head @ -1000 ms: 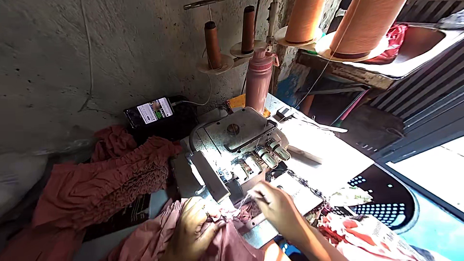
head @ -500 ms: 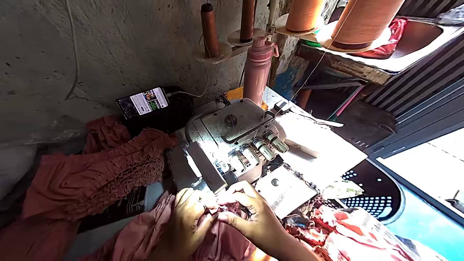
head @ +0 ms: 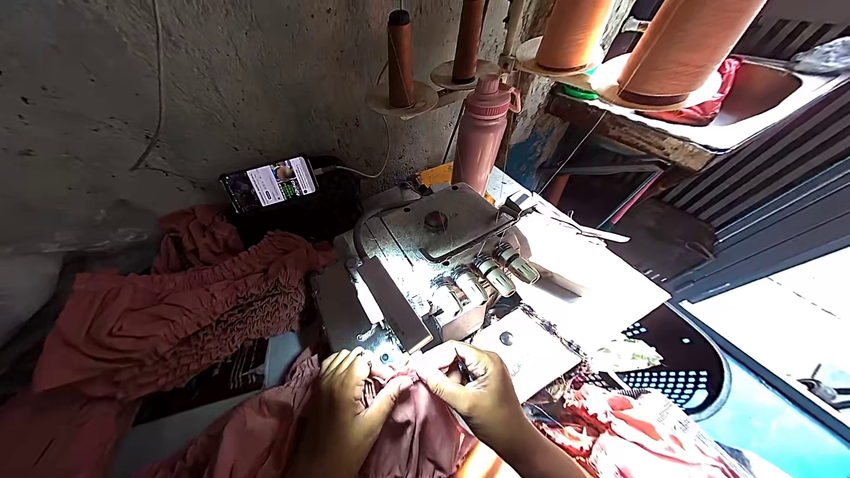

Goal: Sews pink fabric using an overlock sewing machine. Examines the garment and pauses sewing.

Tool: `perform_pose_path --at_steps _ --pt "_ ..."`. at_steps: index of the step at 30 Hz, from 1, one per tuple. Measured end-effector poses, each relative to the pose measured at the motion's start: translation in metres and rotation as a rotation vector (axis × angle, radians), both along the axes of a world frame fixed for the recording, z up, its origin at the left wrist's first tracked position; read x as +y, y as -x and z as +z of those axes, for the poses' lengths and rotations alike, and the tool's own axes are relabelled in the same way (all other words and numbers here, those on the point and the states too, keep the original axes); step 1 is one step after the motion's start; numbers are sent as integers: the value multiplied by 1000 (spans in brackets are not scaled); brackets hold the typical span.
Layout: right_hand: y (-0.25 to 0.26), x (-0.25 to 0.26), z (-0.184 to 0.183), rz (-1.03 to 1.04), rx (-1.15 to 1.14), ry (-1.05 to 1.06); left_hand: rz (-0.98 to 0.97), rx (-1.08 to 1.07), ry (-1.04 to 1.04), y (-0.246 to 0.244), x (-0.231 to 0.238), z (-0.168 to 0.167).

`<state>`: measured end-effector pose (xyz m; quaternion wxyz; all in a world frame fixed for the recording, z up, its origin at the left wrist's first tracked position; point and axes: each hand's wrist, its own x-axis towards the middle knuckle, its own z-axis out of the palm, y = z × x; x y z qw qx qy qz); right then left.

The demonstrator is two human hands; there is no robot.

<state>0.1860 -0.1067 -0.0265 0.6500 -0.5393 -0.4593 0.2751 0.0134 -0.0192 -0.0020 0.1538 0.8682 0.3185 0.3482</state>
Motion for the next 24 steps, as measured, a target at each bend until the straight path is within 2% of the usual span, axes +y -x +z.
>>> perform_pose_path --at_steps 6,10,18,24 --pt "3 3 -6 -37 -52 -52 -11 39 72 -4 0 3" --pt "4 3 -6 -62 -103 -78 22 -7 101 -7 -3 4" --pt "0 2 -8 -84 -175 -64 147 78 22 -11 -10 5" --pt "1 4 -14 -155 -357 -90 264 109 -47 -17 -13 2"
